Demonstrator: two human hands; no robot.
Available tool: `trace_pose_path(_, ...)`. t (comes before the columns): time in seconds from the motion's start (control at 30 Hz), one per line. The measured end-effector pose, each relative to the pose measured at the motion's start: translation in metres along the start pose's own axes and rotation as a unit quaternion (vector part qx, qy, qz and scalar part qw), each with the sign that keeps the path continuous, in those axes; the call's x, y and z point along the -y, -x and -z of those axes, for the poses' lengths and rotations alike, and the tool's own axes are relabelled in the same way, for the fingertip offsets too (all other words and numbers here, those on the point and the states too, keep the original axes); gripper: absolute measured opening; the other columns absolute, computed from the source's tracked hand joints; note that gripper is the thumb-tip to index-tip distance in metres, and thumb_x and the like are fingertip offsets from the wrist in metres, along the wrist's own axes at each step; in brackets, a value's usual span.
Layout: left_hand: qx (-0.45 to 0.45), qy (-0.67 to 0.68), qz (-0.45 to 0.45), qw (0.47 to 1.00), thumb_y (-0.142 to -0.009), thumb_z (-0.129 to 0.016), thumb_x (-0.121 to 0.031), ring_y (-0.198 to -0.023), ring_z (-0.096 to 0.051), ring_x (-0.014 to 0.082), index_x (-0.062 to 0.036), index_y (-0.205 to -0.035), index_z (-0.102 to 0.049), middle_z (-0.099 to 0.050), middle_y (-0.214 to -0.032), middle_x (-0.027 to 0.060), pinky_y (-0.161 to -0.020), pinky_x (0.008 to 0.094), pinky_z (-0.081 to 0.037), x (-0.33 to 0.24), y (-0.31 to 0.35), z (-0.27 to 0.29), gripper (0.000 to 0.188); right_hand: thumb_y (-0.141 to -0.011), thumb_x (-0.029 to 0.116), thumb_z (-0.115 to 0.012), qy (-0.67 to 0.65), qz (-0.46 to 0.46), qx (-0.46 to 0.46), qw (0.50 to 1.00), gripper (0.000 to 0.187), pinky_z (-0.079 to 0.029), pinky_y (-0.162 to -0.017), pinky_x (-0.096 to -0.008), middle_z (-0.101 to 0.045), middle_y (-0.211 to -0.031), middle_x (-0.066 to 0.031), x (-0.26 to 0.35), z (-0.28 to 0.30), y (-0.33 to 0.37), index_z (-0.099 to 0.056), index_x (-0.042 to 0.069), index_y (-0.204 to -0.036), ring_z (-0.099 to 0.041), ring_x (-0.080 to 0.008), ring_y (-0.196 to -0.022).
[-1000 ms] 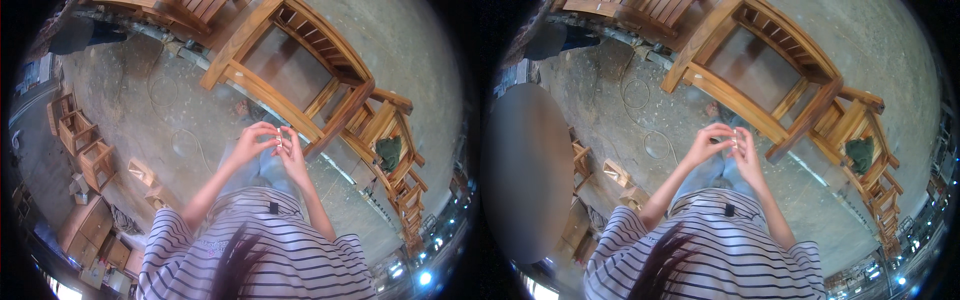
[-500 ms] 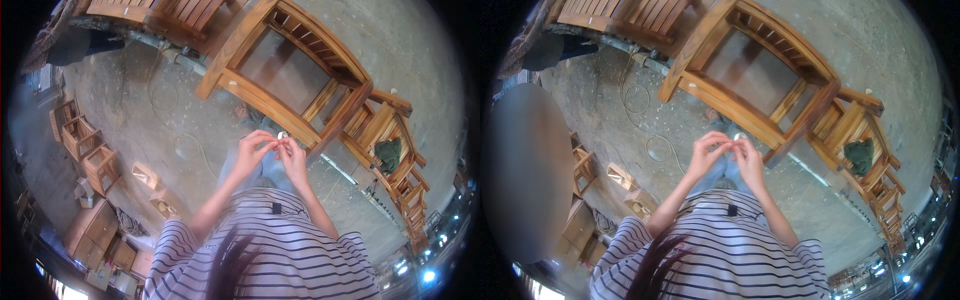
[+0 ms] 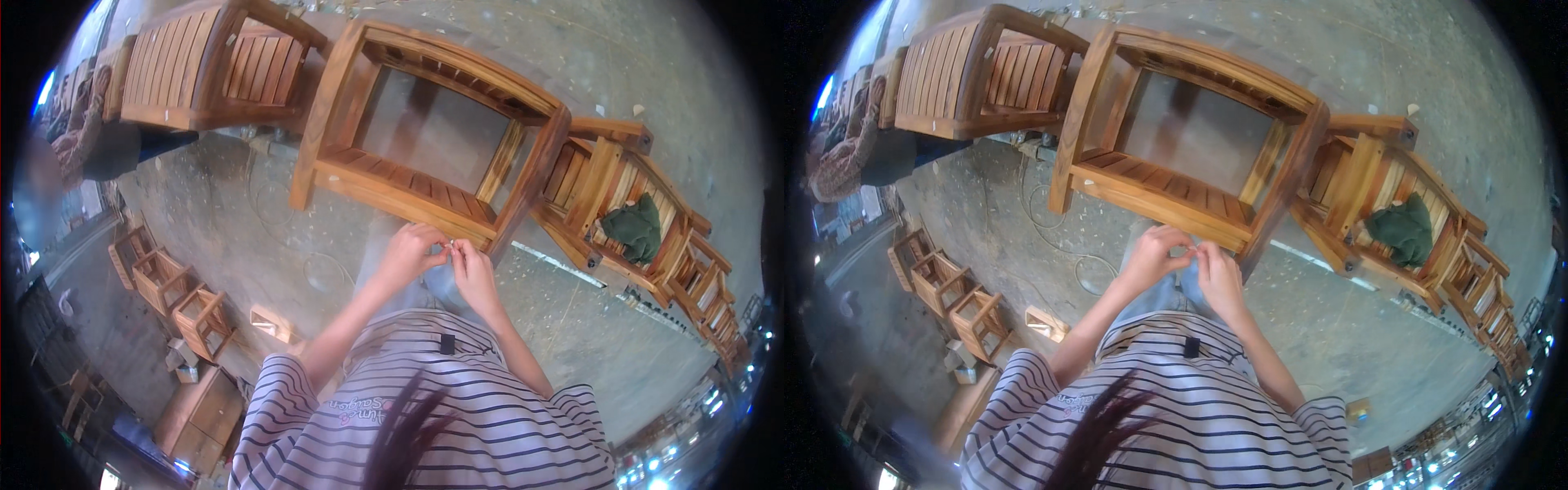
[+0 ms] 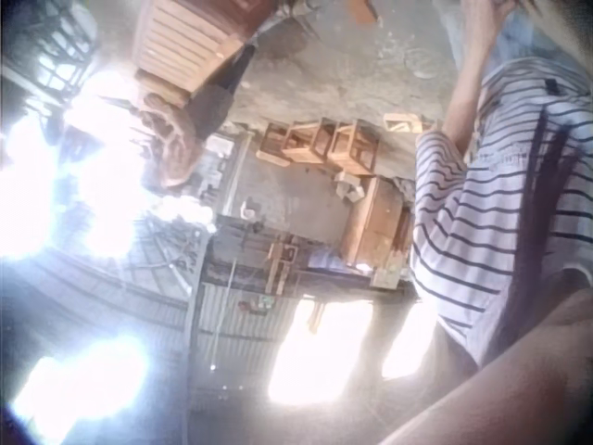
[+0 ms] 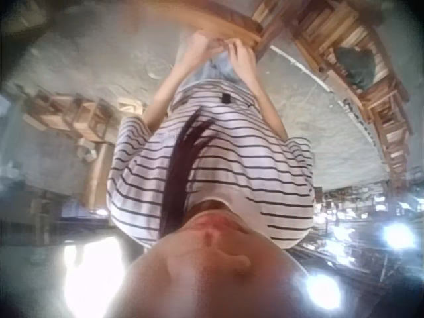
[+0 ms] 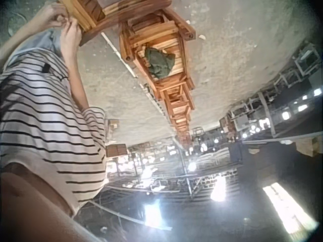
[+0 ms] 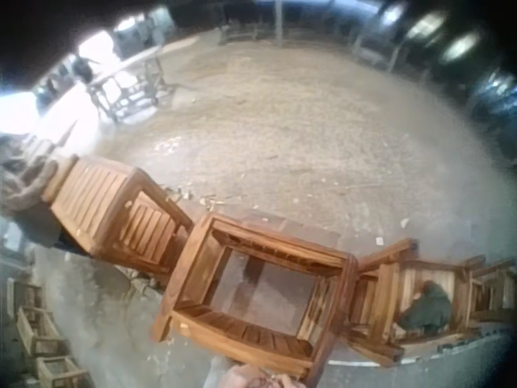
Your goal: Applying protective or marking tape to the edges and joints of wooden furniture pieces during manufacturing.
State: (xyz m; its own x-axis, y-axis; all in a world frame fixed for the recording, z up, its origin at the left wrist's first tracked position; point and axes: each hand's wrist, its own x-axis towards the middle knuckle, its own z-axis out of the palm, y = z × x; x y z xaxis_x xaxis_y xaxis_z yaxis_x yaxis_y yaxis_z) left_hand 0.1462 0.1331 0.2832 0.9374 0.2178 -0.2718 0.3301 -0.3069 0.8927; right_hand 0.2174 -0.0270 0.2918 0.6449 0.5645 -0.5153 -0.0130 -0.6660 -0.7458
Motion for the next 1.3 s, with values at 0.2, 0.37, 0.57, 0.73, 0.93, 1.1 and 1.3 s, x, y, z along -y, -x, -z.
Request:
trace_pose_path(0.2,0.038,-0.091,-0.105,0.99,-0.07,-0.076,-0.018,-0.08,-0.06,0.0297,-0.0031,-0.081,-0.062,-0.062,-0.078,0.0099,-0.072,0.0392,-0.048,-0.006,-0.026,0.0,0.023,-0.096,0.014,-0.053,-0.013,-0.037,0.016,0.999,0.014,-0.051,-0.071,-0.047,-0.068,-0.088,-0.0214,-0.007,0.007,-0.006,-0.06,0.003,-0.102,-0.066,-0.042,-0.085)
trace_pose_path(0.37,0.143,-0.064,-0.16,0.975,-0.072,-0.075,-0.017,-0.085,-0.059,0.0318,-0.003,-0.088,-0.06,-0.059,-0.086,0.0116,-0.073,0.0404,-0.048,0.002,-0.042,0.019,0.026,-0.097,0.011,-0.055,-0.175,-0.097,0.085,0.976,0.014,-0.046,-0.062,-0.0287,-0.061,-0.074,-0.004,0.006,0.015,-0.017,-0.06,-0.001,-0.093,-0.055,-0.0091,-0.069)
trace_pose_path(0.57,0.227,-0.032,-0.187,0.955,-0.074,-0.075,-0.014,-0.086,-0.059,0.0322,-0.0021,-0.089,-0.061,-0.06,-0.087,0.0116,-0.074,0.0399,-0.049,0.009,-0.066,0.073,0.023,-0.099,0.012,-0.056,-0.295,-0.144,0.131,0.936,0.015,-0.036,-0.05,-0.0231,-0.054,-0.071,-0.0009,0.032,-0.001,-0.038,-0.063,-0.001,-0.095,-0.045,-0.0042,-0.058)
trace_pose_path(0.73,0.191,0.046,-0.13,0.972,-0.077,-0.075,-0.011,-0.082,-0.063,0.0305,-0.0021,-0.094,-0.07,-0.067,-0.085,0.0122,-0.074,0.0378,-0.051,0.024,-0.08,0.12,0.019,-0.098,0.014,-0.057,-0.268,-0.139,0.151,0.941,0.017,-0.045,-0.061,-0.0268,-0.062,-0.077,-0.005,0.065,-0.008,-0.068,-0.063,-0.002,-0.099,-0.056,-0.0102,-0.069)
trace_pose_path(0.93,0.07,0.159,0.0,0.985,-0.085,-0.075,-0.014,-0.08,-0.065,0.0192,-0.002,-0.098,-0.074,-0.072,-0.087,0.0056,-0.074,0.032,-0.051,0.055,-0.109,0.154,0.018,-0.096,0.017,-0.057,-0.125,-0.113,0.194,0.966,0.021,-0.052,-0.08,-0.0387,-0.07,-0.09,-0.0129,0.086,-0.016,-0.086,-0.065,-0.002,-0.101,-0.067,-0.0256,-0.088)
trace_pose_path(1.1,-0.286,0.313,0.181,0.887,-0.089,-0.074,-0.019,-0.07,-0.056,0.0058,-0.0011,-0.103,-0.073,-0.07,-0.087,-0.0001,-0.061,0.0237,-0.045,0.094,-0.221,0.155,0.023,-0.094,0.017,-0.058,-0.067,-0.138,0.22,0.963,0.02,-0.051,-0.085,-0.0427,-0.071,-0.098,-0.0193,0.082,-0.023,-0.081,-0.067,0.0,-0.098,-0.067,-0.037,-0.096)
trace_pose_path(1.3,-0.361,0.263,0.158,0.88,-0.084,-0.078,-0.027,-0.06,-0.057,0.0088,-0.0007,-0.104,-0.073,-0.071,-0.08,0.0017,-0.059,0.0259,-0.045,0.133,-0.303,0.141,0.033,-0.094,0.018,-0.059,-0.022,-0.123,0.203,0.971,0.023,-0.051,-0.085,-0.042,-0.07,-0.099,-0.021,0.084,-0.023,-0.084,-0.066,-0.002,-0.101,-0.067,-0.0364,-0.1)
